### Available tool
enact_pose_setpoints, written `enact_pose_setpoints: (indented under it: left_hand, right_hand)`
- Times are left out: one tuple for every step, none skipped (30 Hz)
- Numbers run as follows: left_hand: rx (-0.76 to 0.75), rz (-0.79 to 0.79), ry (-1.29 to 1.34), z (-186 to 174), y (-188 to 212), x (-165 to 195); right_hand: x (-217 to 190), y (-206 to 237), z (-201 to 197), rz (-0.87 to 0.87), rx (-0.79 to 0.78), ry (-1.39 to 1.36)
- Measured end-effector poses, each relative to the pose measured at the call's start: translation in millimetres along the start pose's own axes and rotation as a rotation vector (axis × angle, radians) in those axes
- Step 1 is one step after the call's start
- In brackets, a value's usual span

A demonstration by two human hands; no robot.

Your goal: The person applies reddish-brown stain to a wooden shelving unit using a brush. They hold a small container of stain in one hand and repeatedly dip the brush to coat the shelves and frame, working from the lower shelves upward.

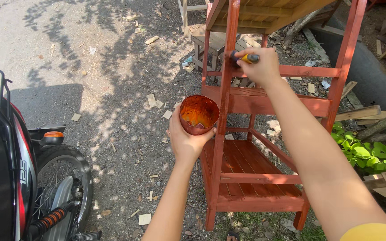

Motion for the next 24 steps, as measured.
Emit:
enact_pose_setpoints:
  left_hand:
    - [0.005,0.013,-0.011,-1.5,0.3,-0.2]
    - [0.008,0.024,-0.022,-3.0,1.0,-0.3]
    - [0.011,0.034,-0.033,-4.9,2.5,-0.9]
    - [0.012,0.039,-0.029,-6.2,3.7,-1.4]
    - [0.012,0.046,-0.025,-7.1,4.4,-1.8]
    - [0.008,0.049,-0.022,-8.0,6.2,-2.1]
    - [0.005,0.039,-0.008,-8.4,8.8,-2.5]
    - [0.004,0.034,0.008,-8.2,10.0,-2.9]
    - [0.001,0.030,0.026,-7.5,11.1,-2.9]
    - [0.005,0.039,0.023,-7.0,12.4,-3.0]
    - [0.010,0.051,0.021,-6.4,12.7,-3.0]
    - [0.012,0.063,0.019,-5.2,13.2,-2.9]
    - [0.020,0.075,0.040,-3.9,14.2,-2.5]
    - [0.030,0.086,0.062,-2.6,15.5,-2.3]
    - [0.042,0.098,0.085,-1.3,16.3,-2.0]
    - [0.038,0.101,0.097,-0.2,17.7,-2.0]
    - [0.037,0.104,0.109,0.8,18.4,-2.4]
    - [0.038,0.109,0.121,1.9,18.6,-2.7]
    - [0.042,0.108,0.110,2.9,20.0,-3.3]
    - [0.049,0.106,0.097,3.8,21.4,-4.0]
    - [0.053,0.105,0.084,4.2,22.2,-5.1]
    - [0.047,0.099,0.069,4.7,22.6,-6.8]
    - [0.043,0.093,0.056,5.3,22.3,-8.5]
    - [0.037,0.083,0.041,5.5,22.9,-10.2]
  right_hand:
    - [-1.8,-1.4,-0.4,0.046,0.111,-0.077]
    - [-1.3,2.7,-0.3,0.093,0.222,-0.153]
    - [0.0,12.5,2.5,0.130,0.268,-0.180]
    - [0.3,27.1,6.3,0.162,0.315,-0.206]
    - [1.9,43.7,9.0,0.193,0.364,-0.232]
    - [5.2,63.9,11.2,0.255,0.337,-0.202]
    - [7.5,89.3,13.6,0.318,0.305,-0.172]
    - [8.5,116.9,16.5,0.406,0.274,-0.231]
    - [8.5,145.0,16.7,0.493,0.244,-0.288]
    - [6.0,170.8,15.9,0.486,0.207,-0.287]
    - [2.7,192.6,14.7,0.476,0.172,-0.287]
    - [-1.1,212.7,12.0,0.498,0.088,-0.278]
    - [-4.3,226.2,9.9,0.524,0.001,-0.269]
    - [-5.2,230.8,8.1,0.558,-0.061,-0.245]
    - [-4.7,227.5,6.5,0.590,-0.122,-0.221]
    - [-3.9,218.5,5.0,0.621,-0.184,-0.198]
    - [-1.1,199.1,3.7,0.571,-0.147,-0.211]
    - [4.4,171.8,4.3,0.519,-0.110,-0.225]
    - [11.2,144.2,3.8,0.534,-0.086,-0.197]
    - [14.9,111.6,4.6,0.369,0.001,-0.190]
    - [18.5,86.2,4.6,0.320,0.082,-0.182]
    - [21.9,63.8,2.7,0.261,0.165,-0.124]
    - [23.0,43.0,3.6,0.169,0.259,-0.143]
    - [16.6,29.0,1.6,0.080,0.348,-0.160]
Point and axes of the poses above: each hand's wrist, its own y-axis away from the middle knuckle, its own z-axis out of the palm, x = y × z, the point moved 2 cm from there along -y, towards the middle knuckle, and after that the axes turned 10 degrees about x, right-handed, at the moved point
